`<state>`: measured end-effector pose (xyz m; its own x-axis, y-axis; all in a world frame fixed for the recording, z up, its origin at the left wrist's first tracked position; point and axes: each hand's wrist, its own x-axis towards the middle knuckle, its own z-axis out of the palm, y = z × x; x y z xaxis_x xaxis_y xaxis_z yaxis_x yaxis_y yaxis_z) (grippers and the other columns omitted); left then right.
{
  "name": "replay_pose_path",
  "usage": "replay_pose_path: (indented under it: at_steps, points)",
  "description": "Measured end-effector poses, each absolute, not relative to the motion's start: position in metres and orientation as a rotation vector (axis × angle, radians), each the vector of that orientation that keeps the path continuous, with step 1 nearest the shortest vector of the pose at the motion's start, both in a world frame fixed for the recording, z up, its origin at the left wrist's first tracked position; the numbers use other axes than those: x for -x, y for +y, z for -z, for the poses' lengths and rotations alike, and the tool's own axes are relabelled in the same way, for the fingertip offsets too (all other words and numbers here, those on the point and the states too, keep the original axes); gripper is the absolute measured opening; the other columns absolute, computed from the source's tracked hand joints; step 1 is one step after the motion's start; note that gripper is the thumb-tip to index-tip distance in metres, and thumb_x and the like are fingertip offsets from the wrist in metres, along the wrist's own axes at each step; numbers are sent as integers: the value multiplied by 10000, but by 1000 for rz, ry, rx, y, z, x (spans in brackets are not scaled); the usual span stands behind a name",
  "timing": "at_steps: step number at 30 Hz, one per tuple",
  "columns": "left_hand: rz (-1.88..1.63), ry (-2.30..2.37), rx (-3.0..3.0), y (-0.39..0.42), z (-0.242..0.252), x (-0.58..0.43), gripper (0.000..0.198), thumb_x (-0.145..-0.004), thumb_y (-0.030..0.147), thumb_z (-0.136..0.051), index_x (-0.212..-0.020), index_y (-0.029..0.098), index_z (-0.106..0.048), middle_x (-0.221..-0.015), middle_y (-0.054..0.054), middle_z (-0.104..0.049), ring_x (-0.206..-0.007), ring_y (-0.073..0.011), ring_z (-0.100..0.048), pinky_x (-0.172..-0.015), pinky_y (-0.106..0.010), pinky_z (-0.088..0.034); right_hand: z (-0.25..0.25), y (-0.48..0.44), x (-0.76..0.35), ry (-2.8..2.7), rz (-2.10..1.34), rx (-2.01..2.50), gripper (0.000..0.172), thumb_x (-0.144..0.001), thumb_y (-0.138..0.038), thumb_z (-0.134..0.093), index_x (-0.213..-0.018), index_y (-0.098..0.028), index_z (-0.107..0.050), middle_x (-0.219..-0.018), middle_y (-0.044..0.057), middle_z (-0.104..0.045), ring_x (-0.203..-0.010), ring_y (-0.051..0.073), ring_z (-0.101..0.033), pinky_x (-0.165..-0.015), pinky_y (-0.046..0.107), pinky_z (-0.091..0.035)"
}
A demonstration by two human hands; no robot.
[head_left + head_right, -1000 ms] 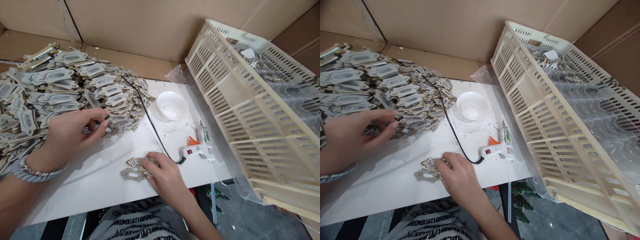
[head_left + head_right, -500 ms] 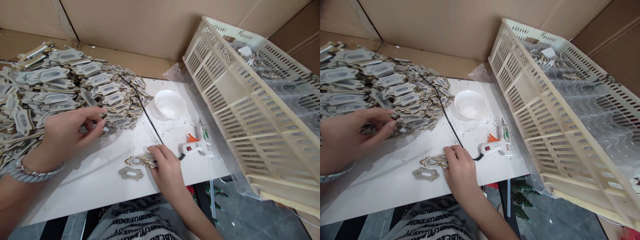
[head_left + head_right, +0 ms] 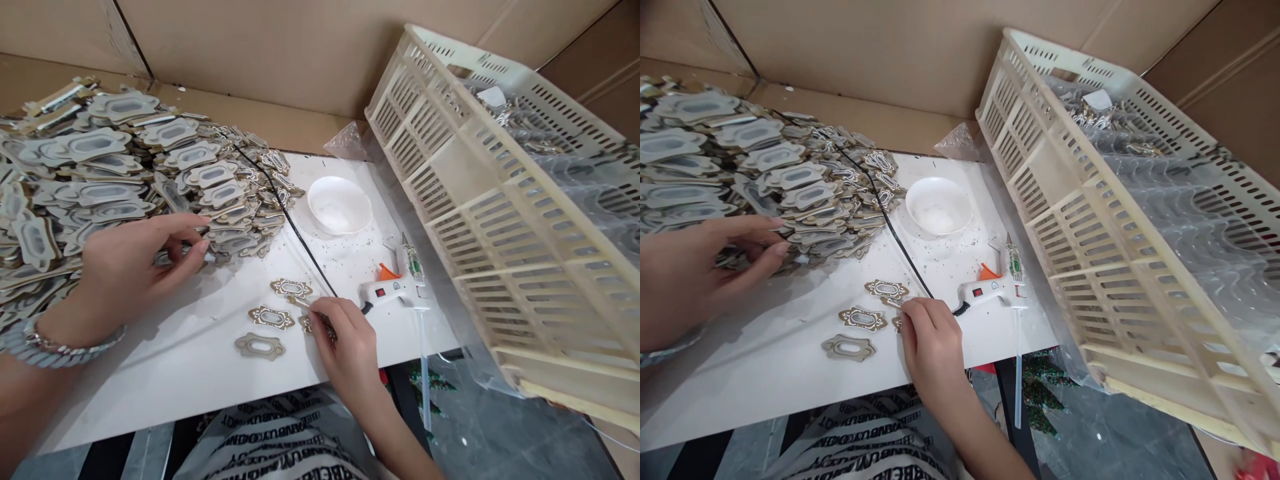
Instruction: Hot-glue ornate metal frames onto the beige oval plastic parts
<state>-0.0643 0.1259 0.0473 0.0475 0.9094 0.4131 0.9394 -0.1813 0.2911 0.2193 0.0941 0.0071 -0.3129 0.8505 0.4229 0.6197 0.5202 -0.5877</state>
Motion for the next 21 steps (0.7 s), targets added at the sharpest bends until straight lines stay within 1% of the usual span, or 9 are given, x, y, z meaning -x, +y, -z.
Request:
replay_pose_path:
  at_steps: [3, 6, 10, 14, 18, 21]
  points:
    - [774, -1991, 2252, 126, -48, 65, 421, -949, 492, -450, -1113, 188, -692, -681, 44, -686, -517, -102, -578, -532, -221, -370, -7, 95, -221, -2045, -370, 1188, 179, -956, -50, -532, -989, -185, -645, -853, 54, -741, -761, 184, -700, -680, 298, -596]
    - [753, -2012, 2270, 126, -51, 65, 450, -937, 505, -440, -1105, 171, -690, -678, 34, -690, -509, -109, -586, -514, -225, -368, -7, 97, -220, -2075, -316, 1193, 172, -956, -60, -540, -996, -169, -667, -866, 67, -757, -760, 198, -708, -682, 318, -609]
    - [772, -1929, 2265, 128, -50, 65, 420, -956, 480, -452, -1091, 162, -690, -659, 35, -676, -481, -101, -558, -508, -222, -354, -8, 100, -216, -2104, -221, 1151, 210, -953, -47, -533, -1003, -164, -701, -947, 88, -777, -853, 212, -715, -765, 341, -636]
    - [824, -1847, 2247, 128, -44, 66, 369, -979, 455, -472, -1096, 179, -687, -709, 33, -710, -551, -103, -612, -511, -213, -345, -12, 106, -210, -2195, -225, 1067, 221, -947, -37, -550, -1021, -150, -725, -1022, 86, -791, -973, 224, -698, -889, 354, -633]
    - [843, -1834, 2241, 127, -40, 67, 361, -987, 451, -482, -1127, 179, -673, -704, 38, -703, -537, -101, -600, -512, -214, -350, -15, 112, -204, -2359, -204, 1022, 149, -971, -167, -599, -989, -139, -744, -1162, 118, -772, -1087, 264, -671, -978, 413, -611]
    - [836, -1840, 2242, 126, -41, 66, 381, -993, 461, -474, -1136, 167, -669, -719, 24, -703, -533, -107, -591, -520, -216, -371, -14, 114, -200, -2416, -189, 1040, 186, -967, -260, -635, -1018, -117, -742, -1239, 144, -745, -1130, 295, -656, -986, 437, -605]
